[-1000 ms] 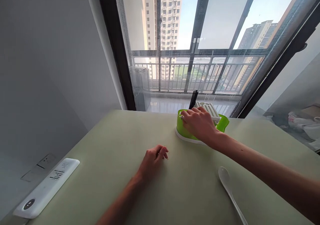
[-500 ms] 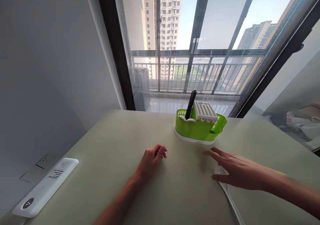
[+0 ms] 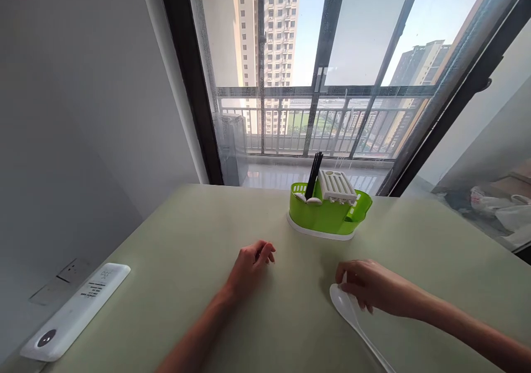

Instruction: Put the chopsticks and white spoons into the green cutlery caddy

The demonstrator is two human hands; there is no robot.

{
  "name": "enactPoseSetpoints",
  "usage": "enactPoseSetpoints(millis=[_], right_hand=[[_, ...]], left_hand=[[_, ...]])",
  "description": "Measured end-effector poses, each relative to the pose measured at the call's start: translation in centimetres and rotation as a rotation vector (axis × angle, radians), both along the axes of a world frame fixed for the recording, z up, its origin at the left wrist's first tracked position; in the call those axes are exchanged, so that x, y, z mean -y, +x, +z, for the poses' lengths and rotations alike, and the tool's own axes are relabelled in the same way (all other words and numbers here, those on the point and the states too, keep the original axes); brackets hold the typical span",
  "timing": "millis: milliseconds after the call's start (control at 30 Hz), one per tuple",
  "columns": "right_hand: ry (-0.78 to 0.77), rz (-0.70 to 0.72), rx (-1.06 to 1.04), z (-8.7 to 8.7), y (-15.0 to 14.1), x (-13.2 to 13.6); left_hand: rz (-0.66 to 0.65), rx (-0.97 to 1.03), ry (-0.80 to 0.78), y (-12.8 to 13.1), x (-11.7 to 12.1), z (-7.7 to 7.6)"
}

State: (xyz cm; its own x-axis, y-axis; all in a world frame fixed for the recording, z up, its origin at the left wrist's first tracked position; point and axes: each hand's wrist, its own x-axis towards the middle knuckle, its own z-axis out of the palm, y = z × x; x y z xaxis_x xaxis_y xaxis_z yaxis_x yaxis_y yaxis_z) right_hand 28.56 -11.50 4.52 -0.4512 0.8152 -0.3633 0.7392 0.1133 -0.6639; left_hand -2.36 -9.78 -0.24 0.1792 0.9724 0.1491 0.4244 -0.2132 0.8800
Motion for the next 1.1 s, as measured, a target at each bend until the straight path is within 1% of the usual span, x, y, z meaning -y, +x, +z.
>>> enactPoseSetpoints(millis=[67,100,133,167,200,233,300,367,433,500,567,633,700,800,933,1033,1100], right_hand=[[0.06,0.016,-0.05,2.4,-0.9,-0.4],[0.128,0.029,-0.047,3.6,-1.4,-0.5],[0.232,0.049,-0.017,4.6,-1.8,-0.5],[0.325,0.078,0.03,5.3,-2.3,-0.2],[0.387,0.107,0.071,5.6,-2.9,0.3],[0.396,0.134,0.11,5.6,-3.5,1.0],[0.36,0.185,0.2,4.6,-5.0,2.7],[0.344,0.236,0.307,2.9,-6.6,4.4],[0.34,0.289,0.367,1.1,-8.1,5.4],[0.37,0.335,0.399,-0.4,-9.2,5.6],[0.414,0.375,0.404,-1.3,-9.9,5.3],[0.46,0.402,0.385,-1.7,-10.1,4.7],[0.488,0.418,0.363,-1.6,-10.0,4.2],[0.486,0.402,0.338,-0.5,-10.0,3.6],[0.435,0.312,0.212,2.1,-10.0,2.5],[0.486,0.227,0.087,4.8,-9.8,1.1],[0.551,0.18,-0.007,7.4,-9.3,0.1]], left_hand=[[-0.005,0.002,0.002,0.0,0.0,0.0],[-0.007,0.002,0.005,0.0,0.0,0.0],[-0.009,-0.001,0.009,0.0,0.0,0.0],[-0.01,-0.005,0.013,0.0,0.0,-0.1],[-0.011,-0.011,0.016,0.0,0.0,-0.1],[-0.01,-0.014,0.018,0.0,0.0,-0.1],[-0.012,-0.016,0.021,0.1,0.0,-0.3],[-0.014,-0.017,0.028,0.1,0.0,-0.5],[-0.016,-0.02,0.033,0.1,0.0,-0.6],[-0.017,-0.026,0.036,0.1,0.1,-0.5],[-0.016,-0.03,0.035,0.1,0.1,-0.5],[-0.015,-0.033,0.031,0.1,0.2,-0.4],[-0.013,-0.036,0.027,0.1,0.2,-0.3],[-0.011,-0.043,0.03,0.1,0.2,-0.4],[-0.005,-0.042,0.033,0.2,0.1,-0.5],[-0.005,-0.036,0.038,0.2,0.1,-0.5],[-0.002,-0.031,0.036,0.2,0.2,-0.4]])
